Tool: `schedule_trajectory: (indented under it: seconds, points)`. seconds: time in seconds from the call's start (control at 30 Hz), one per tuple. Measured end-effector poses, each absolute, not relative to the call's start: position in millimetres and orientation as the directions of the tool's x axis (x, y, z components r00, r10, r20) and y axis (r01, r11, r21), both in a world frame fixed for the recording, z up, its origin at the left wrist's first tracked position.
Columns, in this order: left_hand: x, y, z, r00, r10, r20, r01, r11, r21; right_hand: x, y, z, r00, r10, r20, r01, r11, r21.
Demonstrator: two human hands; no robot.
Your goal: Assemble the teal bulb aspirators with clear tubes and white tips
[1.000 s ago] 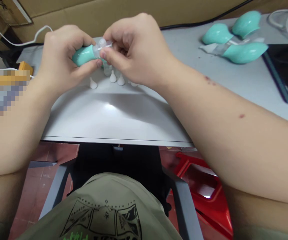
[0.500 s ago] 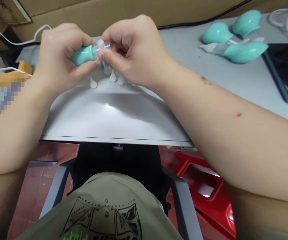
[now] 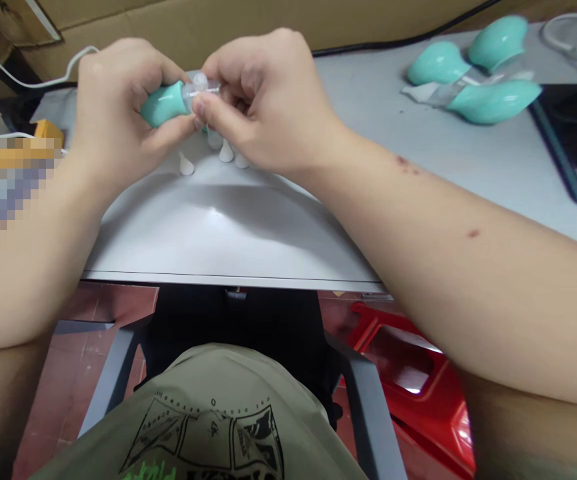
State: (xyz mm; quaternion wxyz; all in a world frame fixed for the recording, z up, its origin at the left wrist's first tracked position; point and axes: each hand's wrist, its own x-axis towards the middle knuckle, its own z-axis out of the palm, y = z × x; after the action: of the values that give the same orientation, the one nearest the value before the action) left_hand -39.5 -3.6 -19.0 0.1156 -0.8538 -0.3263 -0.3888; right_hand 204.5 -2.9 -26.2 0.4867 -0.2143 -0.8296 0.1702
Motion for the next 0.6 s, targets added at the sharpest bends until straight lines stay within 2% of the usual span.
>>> schedule_trajectory:
  seconds: [0.13, 0.33, 0.43, 0.6]
  points:
    - [-37, -1, -23, 0.441, 0.413, 0.797, 0.624, -0.779, 0.058, 205, -6, -25, -0.439, 0.566, 0.697, 0.248, 0.823, -0.512]
    - [-37, -10, -20, 0.463, 0.447, 0.766, 0.677, -0.736, 0.02, 207, -2, -28, -0.451, 0.52, 0.725, 0.213, 0.852, -0.479]
    - [-36, -9, -21, 0.486, 0.484, 0.728, 0.692, -0.721, 0.017, 205, 1, -30, -0.465, 0.519, 0.717, 0.25, 0.854, -0.456]
    - [-48, 5, -19, 0.498, 0.418, 0.76, 0.629, -0.777, 0.015, 195, 3, -31, -0.435, 0.563, 0.703, 0.263, 0.826, -0.499]
